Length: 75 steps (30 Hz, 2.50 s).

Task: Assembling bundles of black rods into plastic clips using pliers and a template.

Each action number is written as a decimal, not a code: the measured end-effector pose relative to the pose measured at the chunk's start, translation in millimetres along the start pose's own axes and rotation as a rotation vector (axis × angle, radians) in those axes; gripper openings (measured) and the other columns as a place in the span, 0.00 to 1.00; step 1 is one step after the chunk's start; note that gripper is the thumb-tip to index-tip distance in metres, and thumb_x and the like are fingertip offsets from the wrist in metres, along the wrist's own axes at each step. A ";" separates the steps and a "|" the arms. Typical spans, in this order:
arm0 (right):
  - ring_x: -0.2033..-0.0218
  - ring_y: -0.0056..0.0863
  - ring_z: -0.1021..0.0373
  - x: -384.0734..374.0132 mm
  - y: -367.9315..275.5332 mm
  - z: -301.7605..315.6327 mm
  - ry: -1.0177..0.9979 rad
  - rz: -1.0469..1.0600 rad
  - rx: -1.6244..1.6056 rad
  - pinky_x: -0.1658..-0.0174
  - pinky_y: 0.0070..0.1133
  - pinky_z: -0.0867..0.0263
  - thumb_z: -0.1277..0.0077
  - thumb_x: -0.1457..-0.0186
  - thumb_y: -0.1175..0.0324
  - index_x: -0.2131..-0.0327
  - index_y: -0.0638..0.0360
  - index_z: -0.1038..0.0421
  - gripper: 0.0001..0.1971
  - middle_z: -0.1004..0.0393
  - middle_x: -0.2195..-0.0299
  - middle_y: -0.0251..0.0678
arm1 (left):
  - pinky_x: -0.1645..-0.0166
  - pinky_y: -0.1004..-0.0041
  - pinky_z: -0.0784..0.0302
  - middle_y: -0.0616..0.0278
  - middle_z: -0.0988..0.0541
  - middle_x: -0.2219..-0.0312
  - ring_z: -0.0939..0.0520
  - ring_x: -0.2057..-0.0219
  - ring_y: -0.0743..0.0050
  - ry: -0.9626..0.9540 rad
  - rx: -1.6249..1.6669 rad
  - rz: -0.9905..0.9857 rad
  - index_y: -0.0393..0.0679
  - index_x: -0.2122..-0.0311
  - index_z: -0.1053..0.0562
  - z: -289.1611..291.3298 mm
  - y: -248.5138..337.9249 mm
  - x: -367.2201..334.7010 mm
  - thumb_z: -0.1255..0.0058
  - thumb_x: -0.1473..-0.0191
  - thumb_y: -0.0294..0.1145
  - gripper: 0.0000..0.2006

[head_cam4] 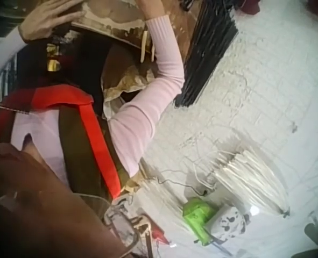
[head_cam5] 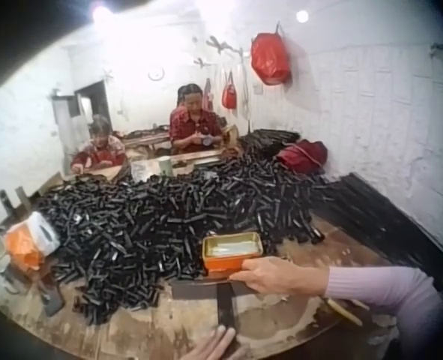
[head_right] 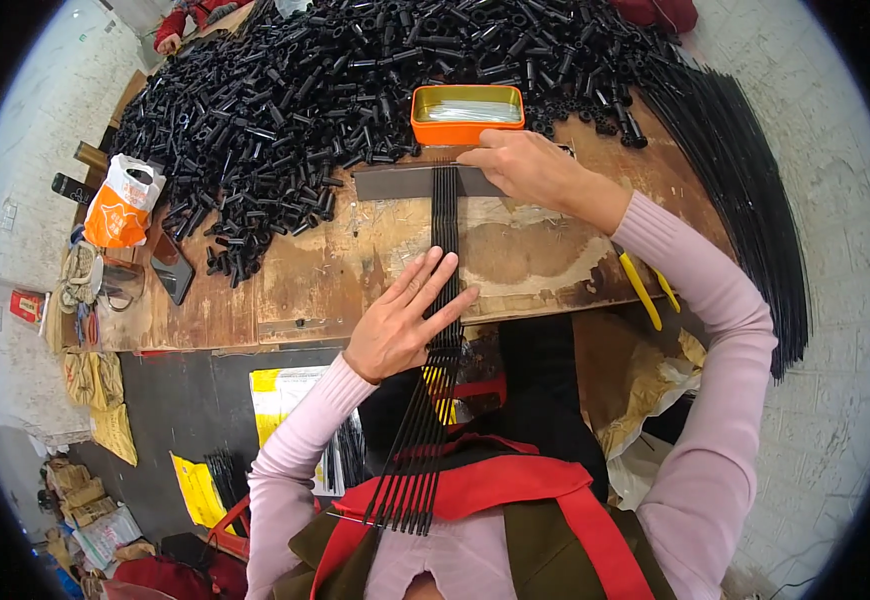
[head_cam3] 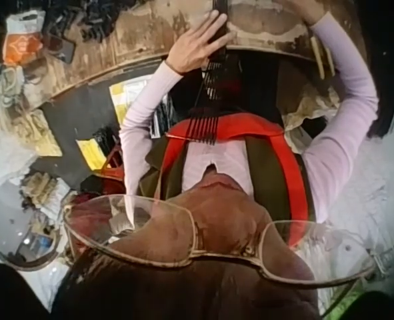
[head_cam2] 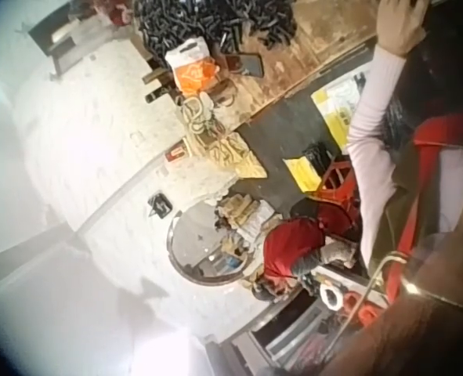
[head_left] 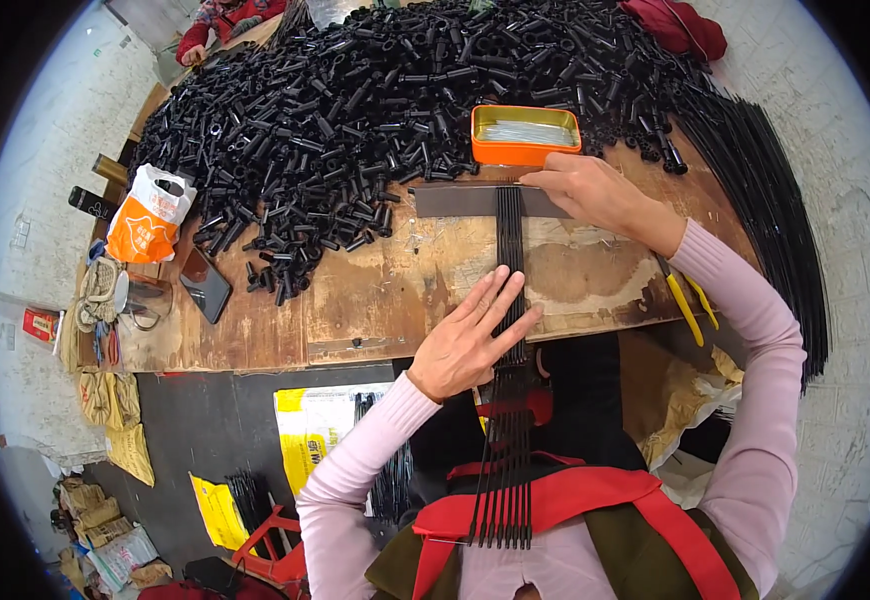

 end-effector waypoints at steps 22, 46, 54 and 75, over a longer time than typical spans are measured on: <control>0.64 0.42 0.27 -13.5 8.6 -5.4 0.034 -0.015 -0.076 0.59 0.32 0.31 0.50 0.47 0.76 0.60 0.64 0.25 0.10 0.26 0.68 0.42 | 0.30 0.58 0.50 0.46 0.44 0.36 0.44 0.34 0.48 0.023 0.082 0.035 0.51 0.37 0.38 4.5 0.2 -1.2 0.42 0.74 0.23 0.48; 0.62 0.42 0.27 -4.8 13.6 2.9 0.074 -0.116 0.019 0.58 0.32 0.32 0.48 0.47 0.73 0.64 0.63 0.27 0.07 0.24 0.65 0.43 | 0.30 0.58 0.50 0.45 0.45 0.35 0.44 0.34 0.47 0.046 0.092 0.036 0.50 0.38 0.38 4.4 -0.7 0.4 0.44 0.71 0.22 0.46; 0.63 0.42 0.28 -4.1 15.7 1.1 0.031 -0.110 0.031 0.58 0.31 0.32 0.48 0.48 0.74 0.66 0.63 0.25 0.06 0.25 0.69 0.42 | 0.30 0.58 0.50 0.45 0.44 0.36 0.44 0.34 0.45 0.070 0.092 0.032 0.51 0.38 0.38 2.4 0.1 -0.8 0.43 0.72 0.24 0.46; 0.39 0.36 0.39 63.6 -164.7 -5.1 -0.267 -0.001 -0.952 0.36 0.28 0.46 0.41 0.46 0.63 0.38 0.57 0.42 0.34 0.35 0.41 0.44 | 0.31 0.53 0.54 0.48 0.39 0.38 0.50 0.33 0.44 0.221 0.331 0.028 0.47 0.39 0.36 25.5 -60.0 -48.0 0.43 0.48 0.32 0.30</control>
Point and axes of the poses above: each hand's wrist, its own x-axis away from the middle knuckle, its own z-axis out of the back of the hand, y = z × x, the point moved 4 cm from there along -x, towards the middle knuckle
